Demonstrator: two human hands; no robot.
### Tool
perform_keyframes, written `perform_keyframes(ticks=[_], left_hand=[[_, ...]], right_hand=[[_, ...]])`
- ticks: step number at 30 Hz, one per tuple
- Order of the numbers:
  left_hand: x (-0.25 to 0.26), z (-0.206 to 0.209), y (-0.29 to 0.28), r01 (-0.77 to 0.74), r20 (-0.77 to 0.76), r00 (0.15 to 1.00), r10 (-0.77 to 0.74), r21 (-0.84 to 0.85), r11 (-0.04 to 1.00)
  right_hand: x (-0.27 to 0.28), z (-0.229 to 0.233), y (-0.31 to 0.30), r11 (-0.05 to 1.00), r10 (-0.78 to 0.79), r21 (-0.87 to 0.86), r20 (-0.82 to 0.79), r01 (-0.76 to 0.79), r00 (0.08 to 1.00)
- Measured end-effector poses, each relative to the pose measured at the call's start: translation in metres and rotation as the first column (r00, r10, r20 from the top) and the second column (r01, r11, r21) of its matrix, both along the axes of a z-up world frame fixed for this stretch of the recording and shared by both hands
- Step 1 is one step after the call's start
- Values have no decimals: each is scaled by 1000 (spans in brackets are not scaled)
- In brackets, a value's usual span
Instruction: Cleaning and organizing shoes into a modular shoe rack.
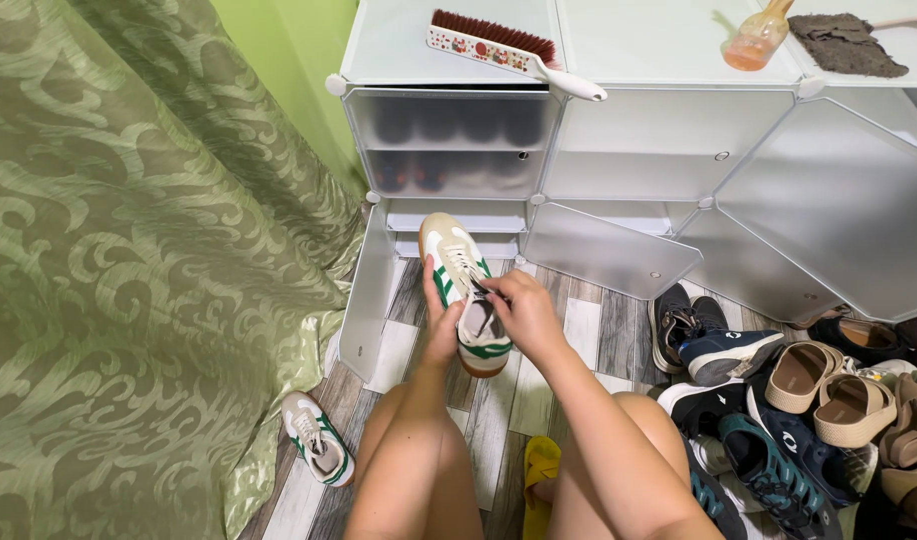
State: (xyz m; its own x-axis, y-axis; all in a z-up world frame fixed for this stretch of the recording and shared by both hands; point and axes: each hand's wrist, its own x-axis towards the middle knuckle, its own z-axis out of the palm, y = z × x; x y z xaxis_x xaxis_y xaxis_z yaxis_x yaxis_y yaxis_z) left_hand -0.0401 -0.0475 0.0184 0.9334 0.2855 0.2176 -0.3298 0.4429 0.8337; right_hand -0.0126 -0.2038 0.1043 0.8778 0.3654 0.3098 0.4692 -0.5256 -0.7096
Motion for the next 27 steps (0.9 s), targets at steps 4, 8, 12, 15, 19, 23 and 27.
perform_keyframes(ticks=[4,8,12,15,19,23,27], left_hand=[[-3,10,5,-20,-28,999,19,-60,998],[0,-2,8,-176,-25,982,190,263,948],[1,2,7,-294,-37,939,342,431,853],[-5,16,7,-273,44,955,294,521,809],[-5,11,6,-260,54,960,275,542,799],[-4,13,4,-314,72,946,317,456,833],[-6,18,5,-311,82,949,304,393,865]], right_hand=[[0,-1,-6,979,203,-40,280,-200,938],[-8,18,-4,964,265,-27,8,-265,964],[-8,18,-3,952,294,19,-336,-305,895],[5,-17,-5,945,278,-34,-444,-326,852],[14,-21,-6,953,238,-111,-303,-283,923],[6,-5,0,994,90,-56,-90,-95,992],[7,6,6,981,-144,109,-149,161,978]])
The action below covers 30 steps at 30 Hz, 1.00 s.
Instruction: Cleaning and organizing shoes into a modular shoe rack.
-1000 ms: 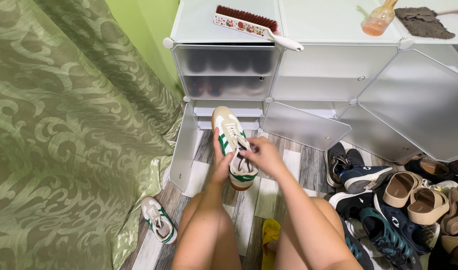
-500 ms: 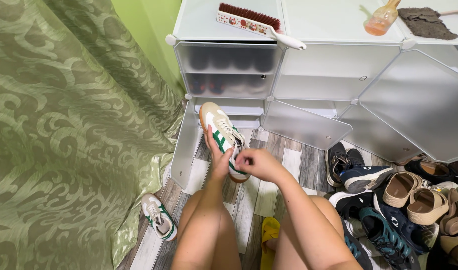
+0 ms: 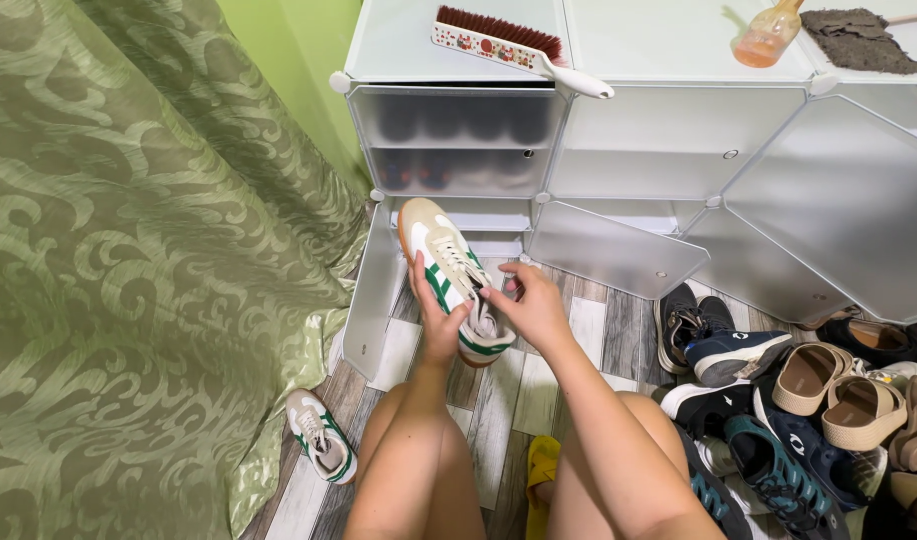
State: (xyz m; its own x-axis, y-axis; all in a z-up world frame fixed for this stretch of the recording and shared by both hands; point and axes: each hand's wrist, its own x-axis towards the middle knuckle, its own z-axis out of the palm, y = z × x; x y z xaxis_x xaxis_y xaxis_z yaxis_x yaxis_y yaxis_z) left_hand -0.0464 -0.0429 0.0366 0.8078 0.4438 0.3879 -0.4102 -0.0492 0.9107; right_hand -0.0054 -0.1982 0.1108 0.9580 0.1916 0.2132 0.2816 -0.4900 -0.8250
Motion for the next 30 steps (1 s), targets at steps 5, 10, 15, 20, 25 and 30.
perform_keyframes(ticks=[5,10,15,20,25,30], left_hand=[[0,-3,1,-19,1,1000,19,125,992],[3,-3,2,26,37,999,-24,-54,998],[8,-13,5,-74,23,997,73,18,997],[4,-8,2,-71,26,997,68,119,990],[6,-14,0,-72,18,997,70,117,991],[14,-18,7,31,53,998,-23,-150,988]], right_hand=[[4,-32,4,995,52,77,95,-59,994],[5,-28,0,991,-46,126,49,40,998],[-6,-19,-7,974,227,-35,183,-224,957],[-4,-15,-14,822,475,-409,108,-396,873],[-18,22,-17,893,415,-134,-124,-430,901],[-34,1,-7,718,475,-561,-36,-411,879]])
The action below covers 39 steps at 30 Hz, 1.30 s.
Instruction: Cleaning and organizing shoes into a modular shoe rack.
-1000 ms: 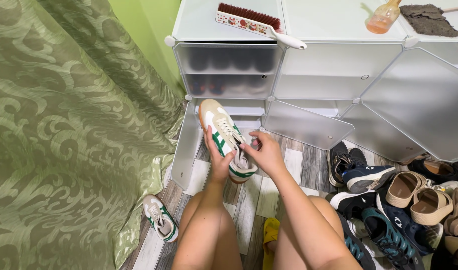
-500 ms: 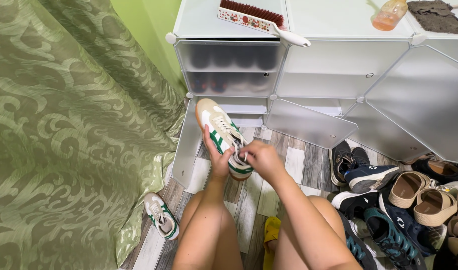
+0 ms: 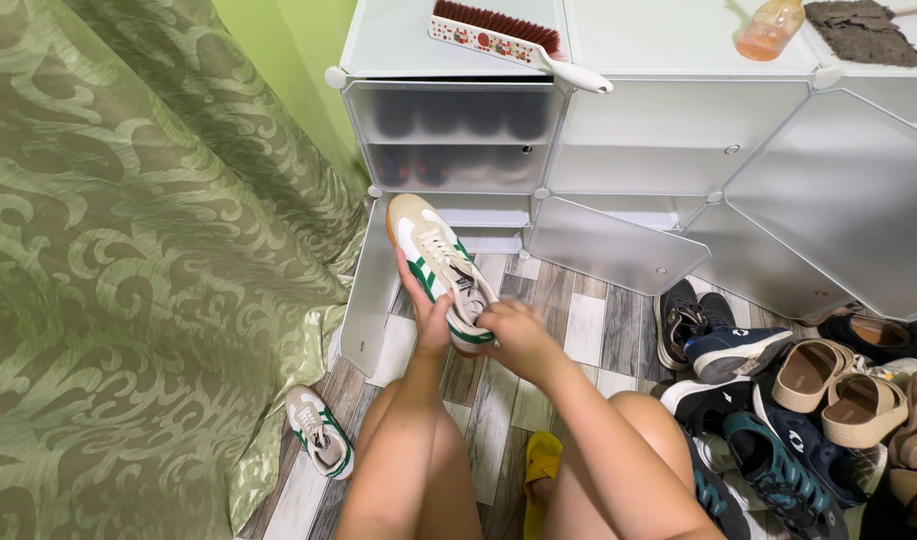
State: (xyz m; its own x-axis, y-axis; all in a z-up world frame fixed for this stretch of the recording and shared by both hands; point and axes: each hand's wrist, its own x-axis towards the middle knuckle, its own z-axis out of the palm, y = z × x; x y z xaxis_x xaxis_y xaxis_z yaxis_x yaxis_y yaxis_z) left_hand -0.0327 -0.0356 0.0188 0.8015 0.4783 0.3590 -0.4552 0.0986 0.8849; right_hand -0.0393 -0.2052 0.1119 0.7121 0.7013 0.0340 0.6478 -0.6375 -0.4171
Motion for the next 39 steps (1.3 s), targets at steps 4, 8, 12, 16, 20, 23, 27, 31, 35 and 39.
perform_keyframes(ticks=[4,8,12,16,20,23,27,31,35,39], left_hand=[[0,-6,10,-83,-162,980,114,187,979],[-17,40,2,-232,0,947,321,692,684],[-25,80,-9,-83,2,939,344,972,220],[-12,59,-5,-77,44,909,415,995,62],[-6,41,2,-163,62,926,373,956,246],[-5,37,8,-151,-112,907,405,813,562],[3,34,16,-164,-448,752,482,582,797],[10,24,10,-114,-496,687,531,648,753],[32,1,13,-45,-171,869,464,907,419],[82,-37,16,183,-388,797,463,885,428]], right_hand=[[3,-50,1,974,-16,227,43,5,999],[2,-64,2,978,-50,206,145,19,988],[-4,-72,4,989,-96,133,201,70,975],[-9,-76,8,994,-84,97,358,53,930],[-10,-85,5,990,-116,99,216,96,969],[-15,-79,3,988,-119,111,149,103,982],[-25,-75,6,976,-102,211,220,55,970],[-18,-93,12,975,-113,204,97,91,989],[0,-111,19,964,-133,225,-39,138,990],[43,-137,26,945,-186,261,-57,195,981]])
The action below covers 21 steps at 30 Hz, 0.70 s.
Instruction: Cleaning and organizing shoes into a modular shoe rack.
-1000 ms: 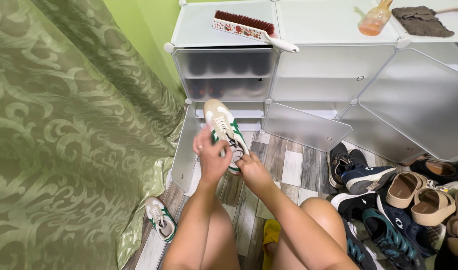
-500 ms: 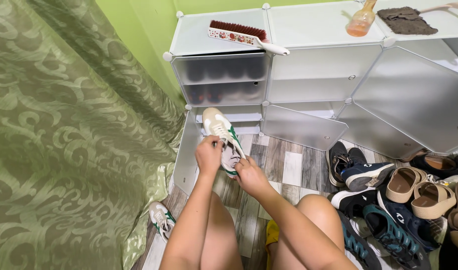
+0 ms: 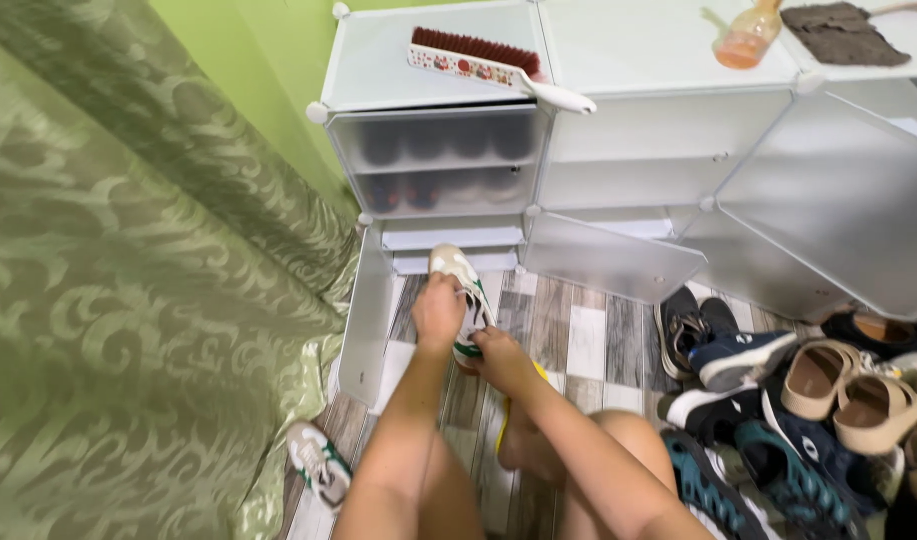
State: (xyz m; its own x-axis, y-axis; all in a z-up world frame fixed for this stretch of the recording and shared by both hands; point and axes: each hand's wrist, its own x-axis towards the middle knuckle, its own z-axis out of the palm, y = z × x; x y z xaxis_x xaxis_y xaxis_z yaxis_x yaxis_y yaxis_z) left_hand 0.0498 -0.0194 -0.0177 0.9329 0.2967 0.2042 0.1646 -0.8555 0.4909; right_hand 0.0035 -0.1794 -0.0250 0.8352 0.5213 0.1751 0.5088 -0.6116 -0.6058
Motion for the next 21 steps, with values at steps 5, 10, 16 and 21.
perform_keyframes(ticks=[5,10,16,21], left_hand=[[22,-4,-13,-2,-7,1000,-1,-430,903],[19,13,-22,142,-1,984,-179,-605,784],[96,-56,2,150,78,988,-130,-372,916],[120,-82,3,172,20,983,-184,-457,872]], right_hand=[[76,-30,13,997,-54,-72,-204,40,977],[171,-136,1,991,-128,-67,-249,115,960],[271,-180,18,962,-224,-147,59,231,973],[321,-196,11,950,-263,-168,23,263,965]])
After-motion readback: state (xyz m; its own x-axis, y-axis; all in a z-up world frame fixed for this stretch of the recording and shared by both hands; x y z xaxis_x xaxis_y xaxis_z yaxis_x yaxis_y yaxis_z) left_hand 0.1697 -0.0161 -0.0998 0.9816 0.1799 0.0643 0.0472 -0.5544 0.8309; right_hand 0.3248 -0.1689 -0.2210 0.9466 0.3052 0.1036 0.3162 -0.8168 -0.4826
